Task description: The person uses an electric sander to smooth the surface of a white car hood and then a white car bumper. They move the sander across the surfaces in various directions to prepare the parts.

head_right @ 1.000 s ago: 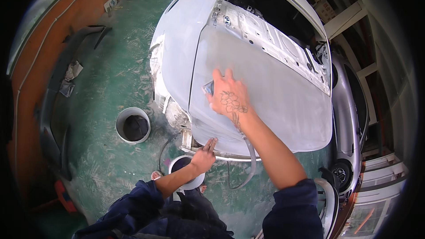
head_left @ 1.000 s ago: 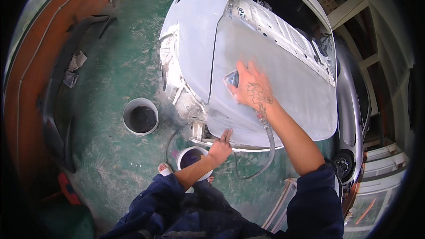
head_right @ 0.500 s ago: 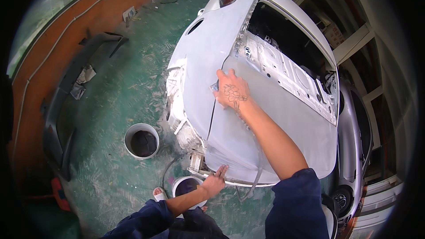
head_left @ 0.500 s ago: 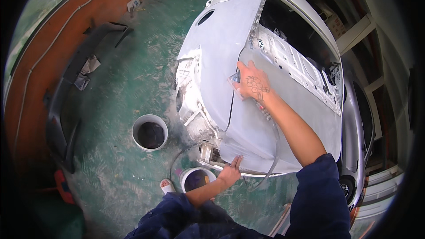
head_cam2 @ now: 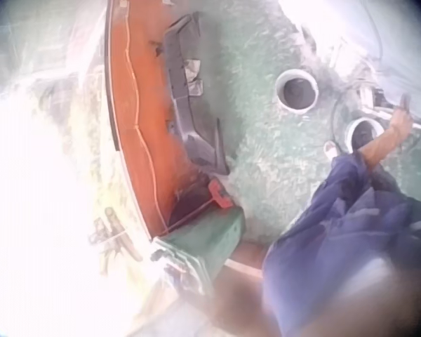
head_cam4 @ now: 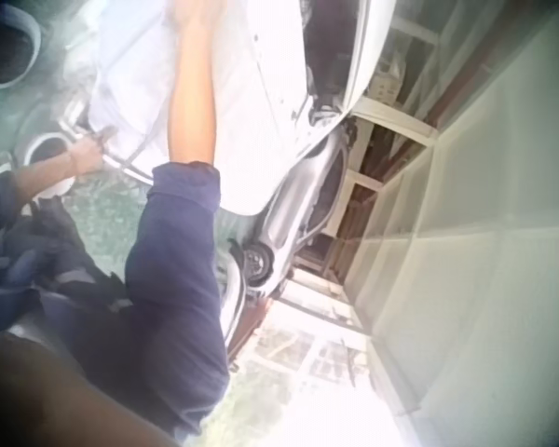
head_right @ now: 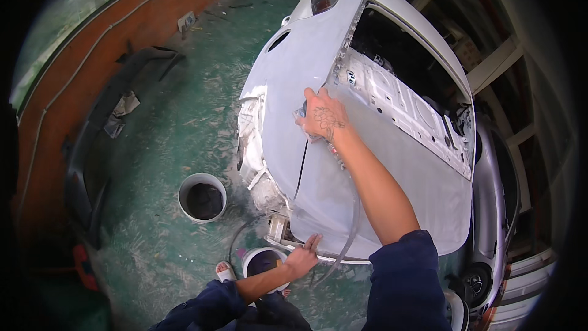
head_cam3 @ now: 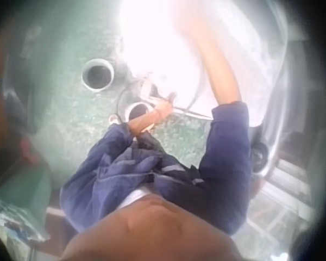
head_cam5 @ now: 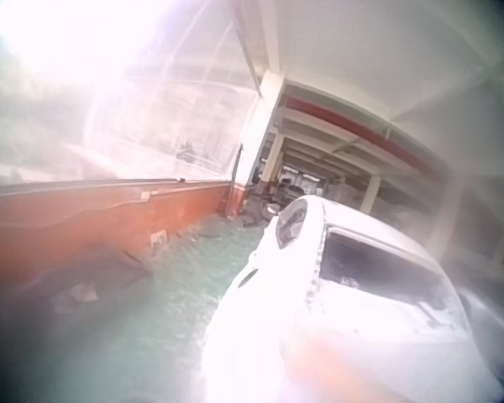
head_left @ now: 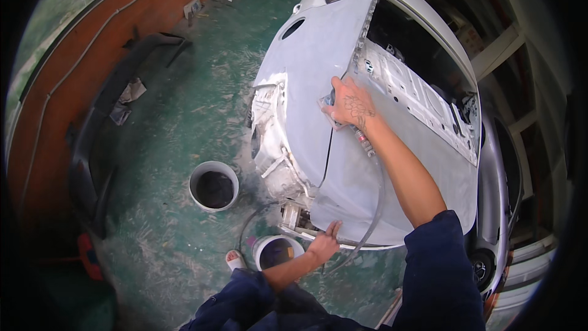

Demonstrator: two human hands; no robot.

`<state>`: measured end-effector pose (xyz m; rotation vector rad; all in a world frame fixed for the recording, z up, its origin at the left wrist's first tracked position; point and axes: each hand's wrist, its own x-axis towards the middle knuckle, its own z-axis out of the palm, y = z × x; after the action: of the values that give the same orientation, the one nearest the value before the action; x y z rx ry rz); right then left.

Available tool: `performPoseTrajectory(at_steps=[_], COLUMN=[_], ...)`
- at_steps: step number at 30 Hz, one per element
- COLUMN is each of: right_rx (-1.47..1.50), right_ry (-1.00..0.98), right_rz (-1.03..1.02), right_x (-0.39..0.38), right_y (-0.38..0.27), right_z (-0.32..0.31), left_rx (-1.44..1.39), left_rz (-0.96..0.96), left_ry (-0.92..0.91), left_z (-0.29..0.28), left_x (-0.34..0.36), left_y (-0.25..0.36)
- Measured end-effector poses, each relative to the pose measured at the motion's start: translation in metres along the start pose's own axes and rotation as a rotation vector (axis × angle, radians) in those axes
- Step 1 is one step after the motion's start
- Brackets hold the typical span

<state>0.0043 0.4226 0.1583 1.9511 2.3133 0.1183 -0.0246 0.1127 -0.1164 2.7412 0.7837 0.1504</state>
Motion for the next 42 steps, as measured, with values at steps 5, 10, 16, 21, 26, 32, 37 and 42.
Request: performPoseTrajectory(at_steps=[5,10,16,21,26,32,37,42], right_rx=[0.098,0.103,0.147,0.469,0.672,0.666,0.726,0.714], right_ry=[-0.053,-0.100,-0.117,0.083,0.376,0.373,0.326,0.517], right_rz=[-0.012,-0.068,-0.047,0.158,0.316,0.627,1.000,1.246], right_x=[-0.059,-0.124,-0.193,-0.275,-0.418,-0.624,-0.748,-0.848], right_y=[-0.011,-0.022,-0.033,0.009,0.011,0.005,-0.021,-0.050], right_z=[-0.001,0.001,-0.003,0.014,0.039,0.156,0.201,0.240], left_rx=[0.001,-0.012,0.087,0.091,0.026,0.150,0.243,0.348], left_rz=[-0.006,-0.018,-0.009,0.038,0.049,0.023,-0.033,-0.144], left_ry=[0.018,-0.019,0.008,-0.016,0.242,0.323,0.214,0.003], left_z=[0.011,0.006,0.009,0.010,-0.006,-0.037,-0.015,0.014], left_x=[0.004,0.005,0.004,0.009,0.002,-0.006,0.002,0.036], left_y=[-0.003,-0.005,-0.007,-0.006,-0.017,0.024,-0.008,-0.030])
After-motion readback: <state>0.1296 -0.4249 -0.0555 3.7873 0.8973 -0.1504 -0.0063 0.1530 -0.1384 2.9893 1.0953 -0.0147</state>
